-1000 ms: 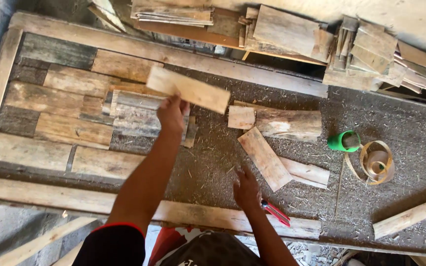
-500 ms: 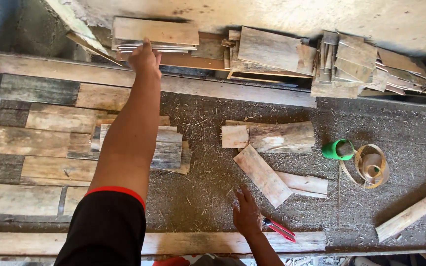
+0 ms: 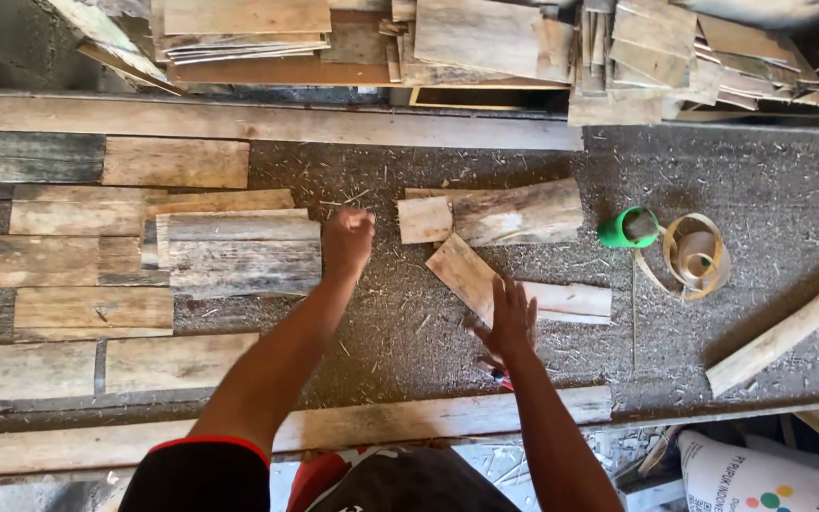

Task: Cutting and measuring small wood or bamboo slats using a utility knife on a workshop bench.

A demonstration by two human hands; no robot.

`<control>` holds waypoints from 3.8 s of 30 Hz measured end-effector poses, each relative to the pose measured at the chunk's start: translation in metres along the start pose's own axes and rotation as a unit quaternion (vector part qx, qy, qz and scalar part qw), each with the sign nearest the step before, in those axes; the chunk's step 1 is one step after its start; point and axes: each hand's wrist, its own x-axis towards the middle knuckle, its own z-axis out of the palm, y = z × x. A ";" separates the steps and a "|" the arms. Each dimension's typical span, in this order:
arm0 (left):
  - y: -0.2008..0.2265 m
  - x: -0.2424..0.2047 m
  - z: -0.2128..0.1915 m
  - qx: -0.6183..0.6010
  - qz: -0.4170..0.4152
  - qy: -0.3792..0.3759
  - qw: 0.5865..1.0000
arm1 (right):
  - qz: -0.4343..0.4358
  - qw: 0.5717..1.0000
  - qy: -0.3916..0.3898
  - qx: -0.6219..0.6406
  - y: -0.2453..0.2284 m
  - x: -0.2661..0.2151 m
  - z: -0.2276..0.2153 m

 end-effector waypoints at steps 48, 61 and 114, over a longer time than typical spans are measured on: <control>-0.086 -0.171 0.241 0.071 0.043 -0.046 0.996 | 0.192 0.942 0.175 0.210 0.326 0.028 0.076; -0.092 -0.161 0.252 0.075 -0.012 -0.009 0.997 | 0.290 0.922 0.057 0.251 0.290 0.027 0.044; -0.176 -0.122 0.028 0.029 0.148 0.046 0.987 | 0.063 0.929 0.068 0.358 0.101 -0.005 0.055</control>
